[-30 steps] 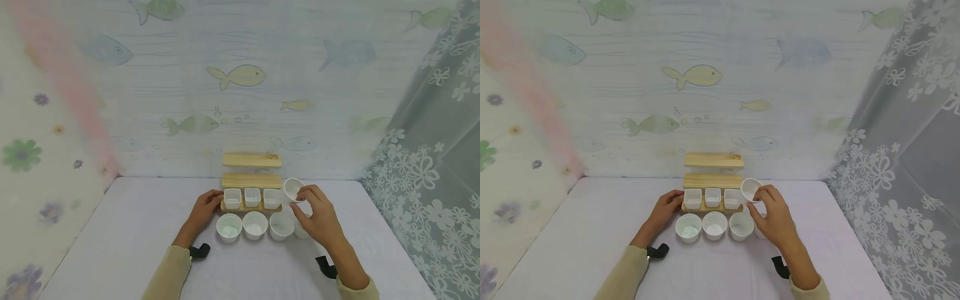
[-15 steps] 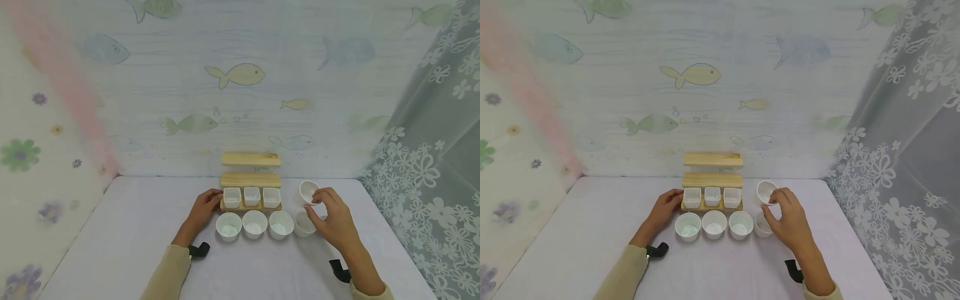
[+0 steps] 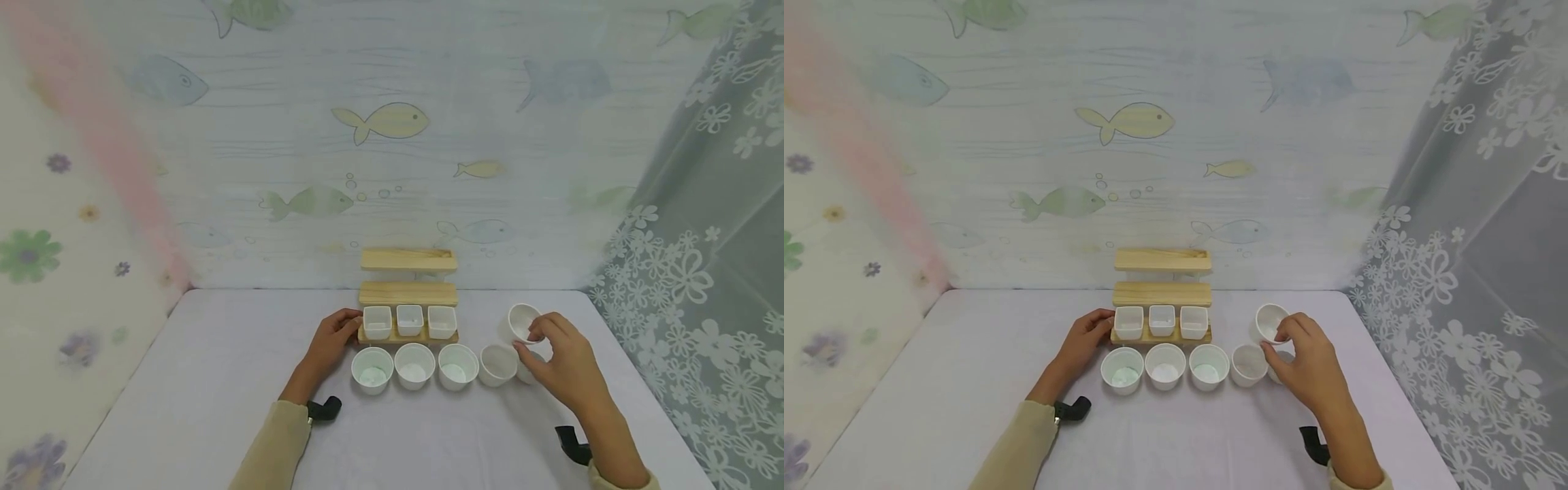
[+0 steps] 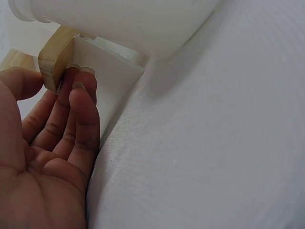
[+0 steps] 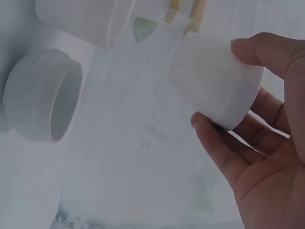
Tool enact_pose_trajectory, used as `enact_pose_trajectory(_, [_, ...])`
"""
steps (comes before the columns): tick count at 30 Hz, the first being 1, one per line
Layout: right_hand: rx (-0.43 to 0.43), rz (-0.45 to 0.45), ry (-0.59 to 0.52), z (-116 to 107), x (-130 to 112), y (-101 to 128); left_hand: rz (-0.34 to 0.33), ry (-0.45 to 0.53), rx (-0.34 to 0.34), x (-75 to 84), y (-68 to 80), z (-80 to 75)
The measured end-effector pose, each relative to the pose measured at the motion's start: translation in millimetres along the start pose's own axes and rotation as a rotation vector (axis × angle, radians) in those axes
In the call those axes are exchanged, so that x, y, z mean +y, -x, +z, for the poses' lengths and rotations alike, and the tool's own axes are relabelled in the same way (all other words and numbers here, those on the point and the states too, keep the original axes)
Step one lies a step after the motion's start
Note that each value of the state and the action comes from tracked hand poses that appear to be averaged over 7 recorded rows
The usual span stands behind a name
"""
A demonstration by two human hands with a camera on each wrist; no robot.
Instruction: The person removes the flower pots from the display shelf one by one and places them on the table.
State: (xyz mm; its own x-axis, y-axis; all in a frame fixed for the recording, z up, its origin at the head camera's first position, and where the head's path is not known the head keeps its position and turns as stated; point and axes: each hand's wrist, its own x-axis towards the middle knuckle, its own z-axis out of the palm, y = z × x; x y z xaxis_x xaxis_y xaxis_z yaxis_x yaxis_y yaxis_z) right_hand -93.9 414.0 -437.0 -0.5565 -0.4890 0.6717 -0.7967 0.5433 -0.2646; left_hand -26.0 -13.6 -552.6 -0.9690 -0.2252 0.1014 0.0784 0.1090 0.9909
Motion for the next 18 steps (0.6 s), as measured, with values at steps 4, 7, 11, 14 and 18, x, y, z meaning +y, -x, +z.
enact_pose_trajectory(4, [-0.034, 0.008, 0.041, -3.5, 7.9, 3.5, -0.001, 0.002, -0.002, 0.3, 0.2, 0.1])
enact_pose_trajectory(7, [-0.056, 0.025, 0.065, -6.8, 12.1, 5.6, -0.001, 0.000, -0.002, -0.1, -0.2, 0.4])
enact_pose_trajectory(11, [-0.068, 0.046, 0.074, -12.5, 16.2, 7.0, -0.001, 0.004, 0.002, 1.4, 0.5, 1.0])
enact_pose_trajectory(14, [-0.070, 0.059, 0.078, -16.7, 20.8, 8.1, -0.003, -0.003, 0.005, 2.0, 0.7, 0.5])
enact_pose_trajectory(18, [-0.081, 0.081, 0.090, -21.3, 29.6, 10.6, -0.008, -0.008, 0.003, 0.3, -0.3, -0.6])
